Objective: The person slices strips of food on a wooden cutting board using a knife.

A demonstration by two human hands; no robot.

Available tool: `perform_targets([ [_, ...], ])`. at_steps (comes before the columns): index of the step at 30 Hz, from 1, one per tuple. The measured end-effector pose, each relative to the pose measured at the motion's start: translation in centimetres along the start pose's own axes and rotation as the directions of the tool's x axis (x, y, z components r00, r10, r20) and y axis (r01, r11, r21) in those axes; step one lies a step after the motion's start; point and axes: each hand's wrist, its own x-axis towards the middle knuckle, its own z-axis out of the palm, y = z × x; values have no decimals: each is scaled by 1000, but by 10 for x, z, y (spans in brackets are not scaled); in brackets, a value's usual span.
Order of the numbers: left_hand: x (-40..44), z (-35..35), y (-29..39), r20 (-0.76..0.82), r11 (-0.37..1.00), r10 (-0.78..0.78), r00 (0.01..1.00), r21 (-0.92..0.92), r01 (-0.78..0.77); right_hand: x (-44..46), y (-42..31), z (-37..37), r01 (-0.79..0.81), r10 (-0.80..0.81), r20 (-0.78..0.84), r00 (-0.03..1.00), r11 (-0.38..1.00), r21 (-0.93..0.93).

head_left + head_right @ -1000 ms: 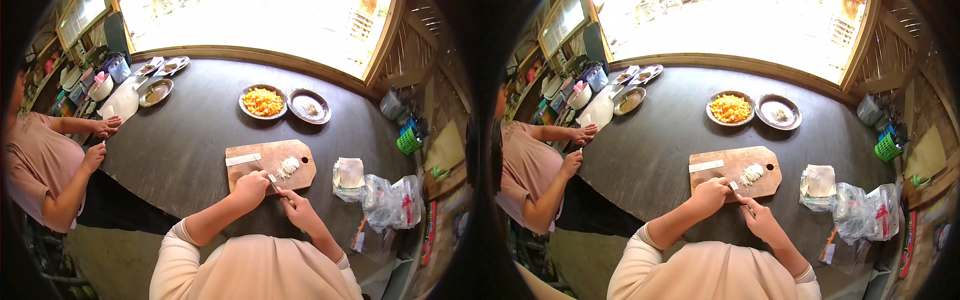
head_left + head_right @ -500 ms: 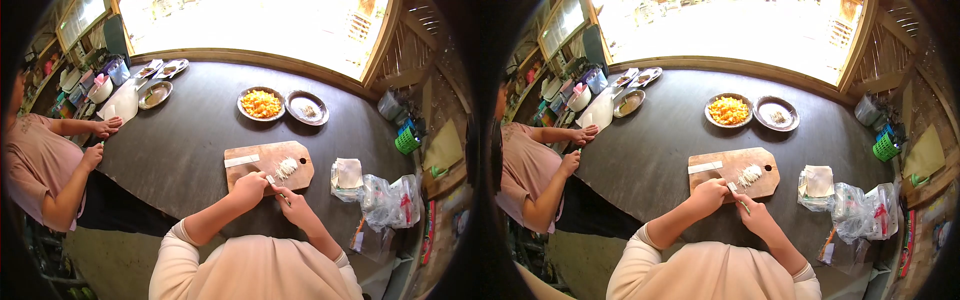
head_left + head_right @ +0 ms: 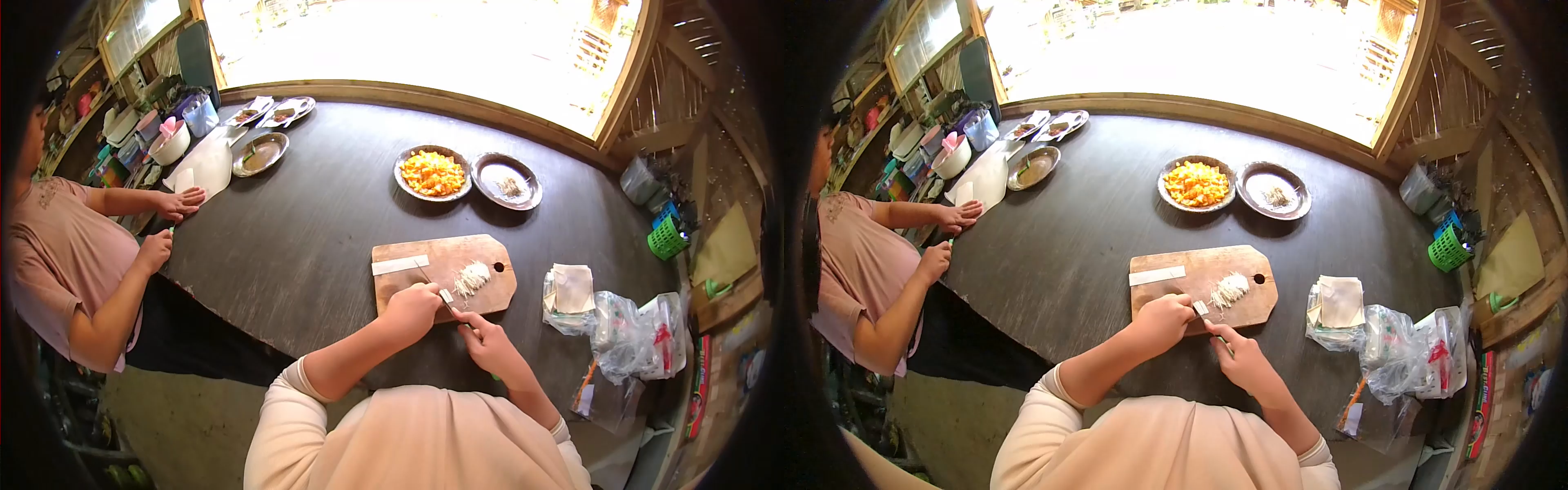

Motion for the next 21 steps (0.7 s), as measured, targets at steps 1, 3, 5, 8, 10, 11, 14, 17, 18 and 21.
perform_targets([
  [1,1,0,0,2,1000,-1,1000,-1,1,5,4,6,111,-115,-43,992,990,-83],
  [3,0,0,0,6,999,-25,1000,-24,25,6,6,10,217,-232,-77,970,962,-168],
  [5,0,-3,0,9,999,-21,1000,-26,21,6,1,9,182,-195,-48,980,962,-202],
  [8,-2,-5,2,18,1000,-19,1000,-22,19,0,2,7,217,-226,-56,972,966,-140],
  [10,-1,-5,2,18,1000,-20,1000,-17,21,-8,-9,1,136,-143,-40,989,980,-146],
  [11,-1,-4,2,14,999,-25,1000,-33,25,-10,-13,-1,53,-57,-23,998,987,-149],
  [14,-1,-4,1,12,999,-20,1000,-33,20,-10,-16,-3,6,-7,-1,1000,992,-128],
  [17,-1,-5,1,22,1000,-10,1000,-13,11,-5,-1,4,106,-113,-52,992,986,-130],
  [18,-1,-6,2,25,1000,-6,1000,-8,7,-4,-3,7,101,-108,-57,992,987,-126],
  [21,-1,-9,5,42,999,-42,998,-5,42,0,-9,10,89,-103,-51,993,968,-234],
])
